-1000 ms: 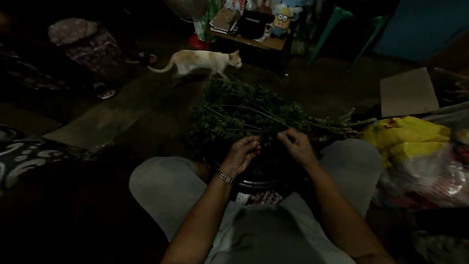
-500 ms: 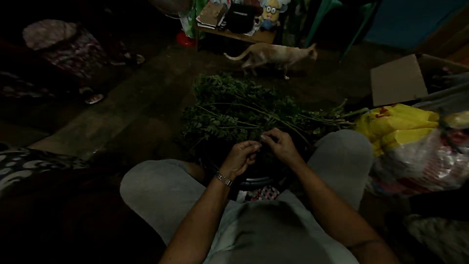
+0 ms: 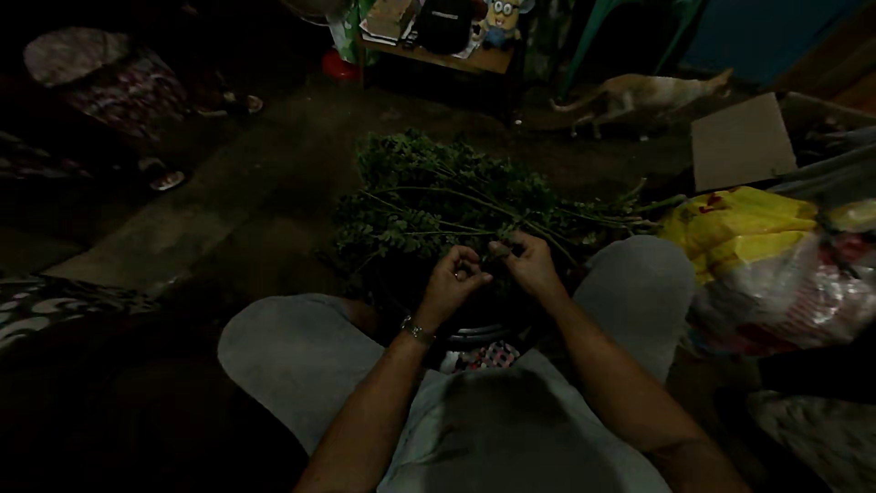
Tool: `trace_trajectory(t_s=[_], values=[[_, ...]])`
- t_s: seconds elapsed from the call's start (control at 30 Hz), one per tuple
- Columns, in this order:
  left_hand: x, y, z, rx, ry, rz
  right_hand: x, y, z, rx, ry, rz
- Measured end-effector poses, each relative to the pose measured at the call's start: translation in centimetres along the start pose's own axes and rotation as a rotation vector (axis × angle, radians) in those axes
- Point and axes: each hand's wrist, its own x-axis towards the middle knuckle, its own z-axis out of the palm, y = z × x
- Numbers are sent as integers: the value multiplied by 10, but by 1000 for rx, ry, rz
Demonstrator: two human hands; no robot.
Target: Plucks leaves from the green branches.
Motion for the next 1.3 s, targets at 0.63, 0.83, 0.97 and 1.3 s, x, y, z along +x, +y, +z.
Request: trace_trajectory(t_s=[0.63, 0.83, 0.97, 1.3], values=[[-2, 8, 11, -271, 68, -205, 1, -2, 2, -19, -24, 94], [-1, 7, 10, -348, 123, -235, 6, -1, -12, -28, -138, 120], [0, 6, 9, -463, 182, -257, 7, -4, -20, -33, -62, 92], [0, 5, 7, -562, 195, -279, 7, 2, -14, -90, -213, -28]])
